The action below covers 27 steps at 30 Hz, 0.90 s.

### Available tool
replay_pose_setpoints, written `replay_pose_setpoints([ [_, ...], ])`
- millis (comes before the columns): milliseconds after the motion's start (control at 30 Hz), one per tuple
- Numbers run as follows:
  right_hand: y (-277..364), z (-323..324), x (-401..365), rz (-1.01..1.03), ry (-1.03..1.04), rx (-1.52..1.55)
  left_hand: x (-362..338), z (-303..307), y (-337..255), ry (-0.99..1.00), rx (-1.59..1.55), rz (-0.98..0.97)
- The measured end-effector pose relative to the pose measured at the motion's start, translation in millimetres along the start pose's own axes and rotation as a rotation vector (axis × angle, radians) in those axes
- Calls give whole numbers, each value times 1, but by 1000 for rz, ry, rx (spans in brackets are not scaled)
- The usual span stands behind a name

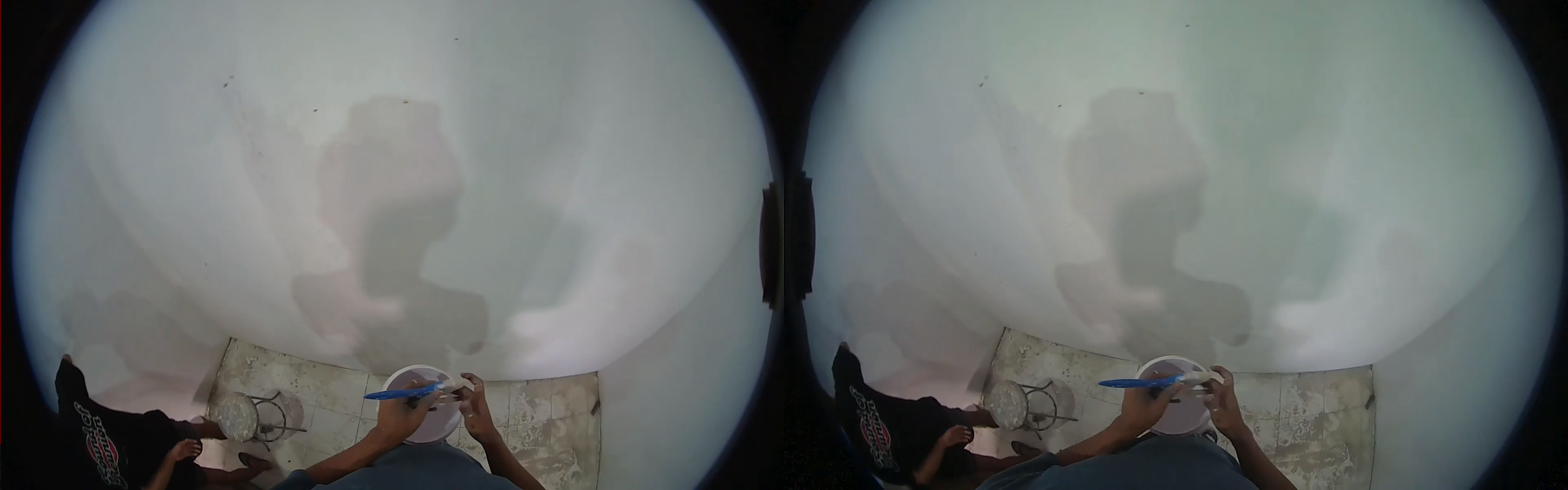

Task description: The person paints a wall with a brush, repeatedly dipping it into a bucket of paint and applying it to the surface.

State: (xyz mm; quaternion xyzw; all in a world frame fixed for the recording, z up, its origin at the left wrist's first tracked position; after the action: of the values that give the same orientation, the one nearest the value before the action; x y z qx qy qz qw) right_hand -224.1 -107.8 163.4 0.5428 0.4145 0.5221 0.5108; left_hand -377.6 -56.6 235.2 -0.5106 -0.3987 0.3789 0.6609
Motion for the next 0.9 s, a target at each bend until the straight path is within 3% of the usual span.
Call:
replay_pose_setpoints([
  [67,13,3,1,-28,-13,69,5,2,0,-84,-234,93],
  [167,22,5,10,-170,190,-407,11,5,-15,-165,-265,37],
  [200,39,9,19,-178,177,-403,12,5,-14,-150,-264,42],
  [267,53,-3,25,-363,672,-735,18,7,-2,-216,-341,211],
  [300,48,-4,27,-369,656,-735,23,6,0,-199,-342,210],
  [367,49,-12,34,-78,562,-348,34,9,2,-268,-385,134],
  [400,47,-13,32,-77,543,-354,32,6,5,-249,-388,128],
  [467,51,-22,37,-154,707,-160,39,3,16,-236,-518,137],
  [600,61,-9,28,-203,709,-157,46,-4,21,-325,-681,135],
  [700,69,13,41,-233,617,-259,67,16,20,-485,-711,-22],
  [767,66,34,45,-457,571,5,67,32,27,-585,-597,-65],
  [900,72,58,56,-513,664,312,43,33,2,-731,-577,-115],
])
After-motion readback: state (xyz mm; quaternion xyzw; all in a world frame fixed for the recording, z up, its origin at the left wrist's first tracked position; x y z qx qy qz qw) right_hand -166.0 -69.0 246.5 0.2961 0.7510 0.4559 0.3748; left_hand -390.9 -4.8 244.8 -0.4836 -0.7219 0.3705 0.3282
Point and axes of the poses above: each hand's wrist, its own x-axis towards the middle knuckle, its own z-axis out of the back of the hand, y = z × x, the point moved 4 cm from there along x, towards the middle knuckle, and after that the axes turned 12 degrees about -x, right-handed, at the moved point
